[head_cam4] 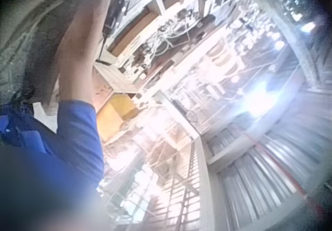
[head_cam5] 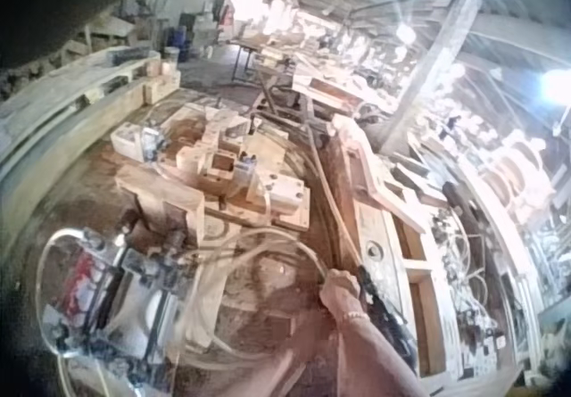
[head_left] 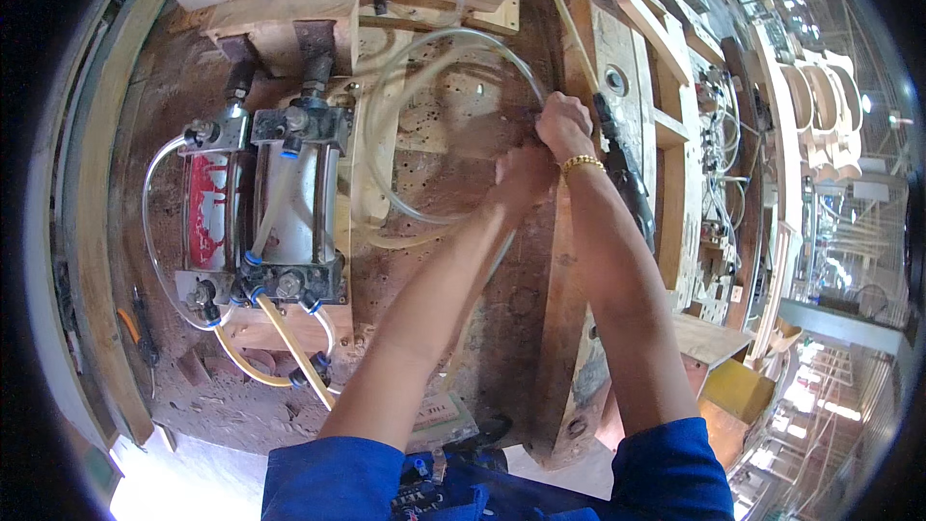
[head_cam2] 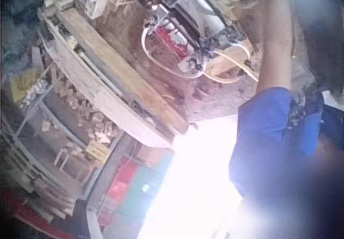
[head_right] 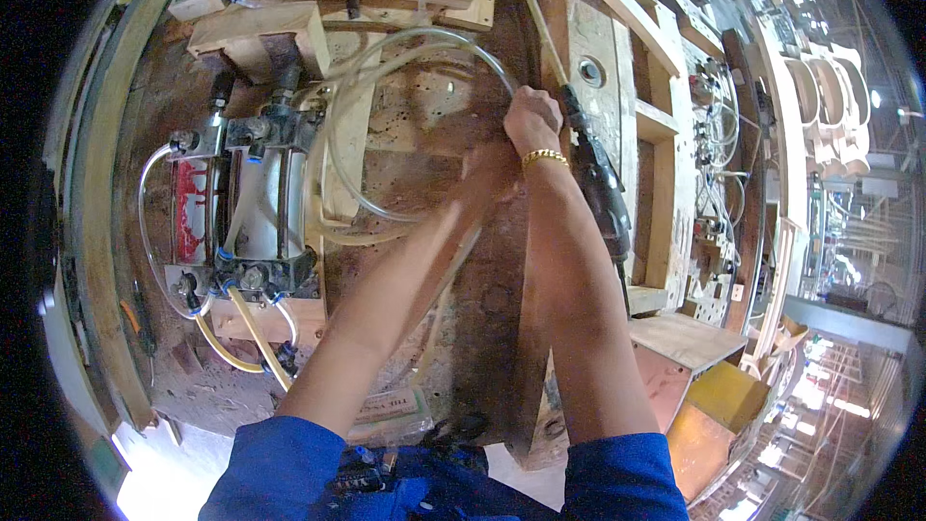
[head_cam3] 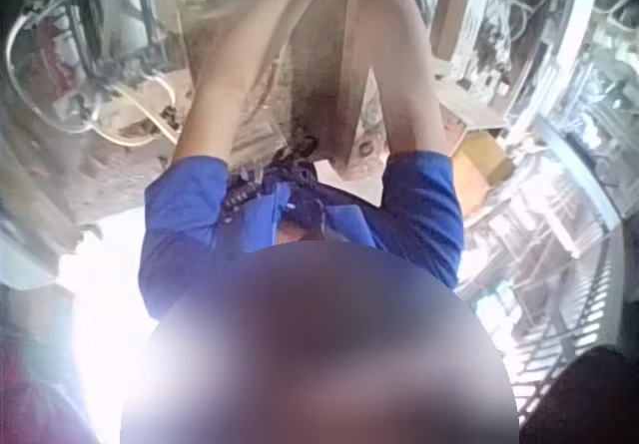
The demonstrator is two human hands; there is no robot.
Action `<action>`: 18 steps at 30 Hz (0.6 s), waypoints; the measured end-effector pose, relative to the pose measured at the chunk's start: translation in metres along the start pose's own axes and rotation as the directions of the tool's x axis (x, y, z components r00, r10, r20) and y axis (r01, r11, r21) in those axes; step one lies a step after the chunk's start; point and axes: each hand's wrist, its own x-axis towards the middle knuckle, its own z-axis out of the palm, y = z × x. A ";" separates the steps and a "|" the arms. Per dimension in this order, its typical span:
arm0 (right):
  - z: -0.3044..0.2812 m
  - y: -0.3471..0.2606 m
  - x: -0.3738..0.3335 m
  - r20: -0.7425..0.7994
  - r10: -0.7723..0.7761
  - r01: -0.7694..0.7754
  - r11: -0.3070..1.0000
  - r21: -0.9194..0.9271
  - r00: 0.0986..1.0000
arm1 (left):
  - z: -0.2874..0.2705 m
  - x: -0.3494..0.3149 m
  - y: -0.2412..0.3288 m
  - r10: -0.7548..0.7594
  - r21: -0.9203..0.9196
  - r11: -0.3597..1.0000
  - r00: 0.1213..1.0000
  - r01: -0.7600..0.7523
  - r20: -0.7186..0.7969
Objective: The person connects a transparent hose to a pneumatic device and secures it with a handheld tool. They then attach a second hose to a different port on the same device and secure it in the same manner. The person works at a cluttered wooden workbench in a workshop.
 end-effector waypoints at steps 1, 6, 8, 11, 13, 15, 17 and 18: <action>0.001 0.003 0.002 -0.006 0.027 -0.027 0.999 -0.031 1.000 | 0.013 -0.005 0.005 0.019 0.021 1.000 0.996 -0.017 -0.089; 0.008 0.000 0.012 -0.006 -0.055 0.054 0.985 -0.166 0.998 | 0.051 -0.009 0.007 -0.062 -0.291 0.957 0.972 -0.008 -0.229; 0.003 0.005 0.012 0.057 -0.090 0.098 0.981 -0.167 0.994 | 0.053 -0.007 0.010 -0.079 -0.260 0.965 0.970 0.017 -0.228; -0.008 0.010 0.017 0.154 -0.137 0.162 0.973 -0.165 0.979 | 0.057 -0.009 0.005 -0.020 -0.168 0.985 0.952 -0.033 -0.306; -0.008 0.012 0.018 0.157 -0.134 0.173 0.949 -0.266 0.978 | 0.055 -0.007 0.006 -0.056 -0.252 0.968 0.958 -0.018 -0.282; -0.002 0.017 0.012 0.108 -0.237 0.260 0.915 -0.308 0.965 | 0.045 0.001 0.005 -0.169 -0.499 0.861 0.981 0.098 -0.098; 0.002 0.018 0.011 0.045 -0.368 0.362 0.872 -0.330 0.929 | 0.040 -0.006 0.002 -0.113 -0.410 0.910 0.987 0.056 -0.115; 0.003 0.015 0.014 0.082 -0.323 0.326 0.840 -0.434 0.943 | 0.036 -0.008 0.000 -0.072 -0.382 0.924 0.993 0.033 -0.089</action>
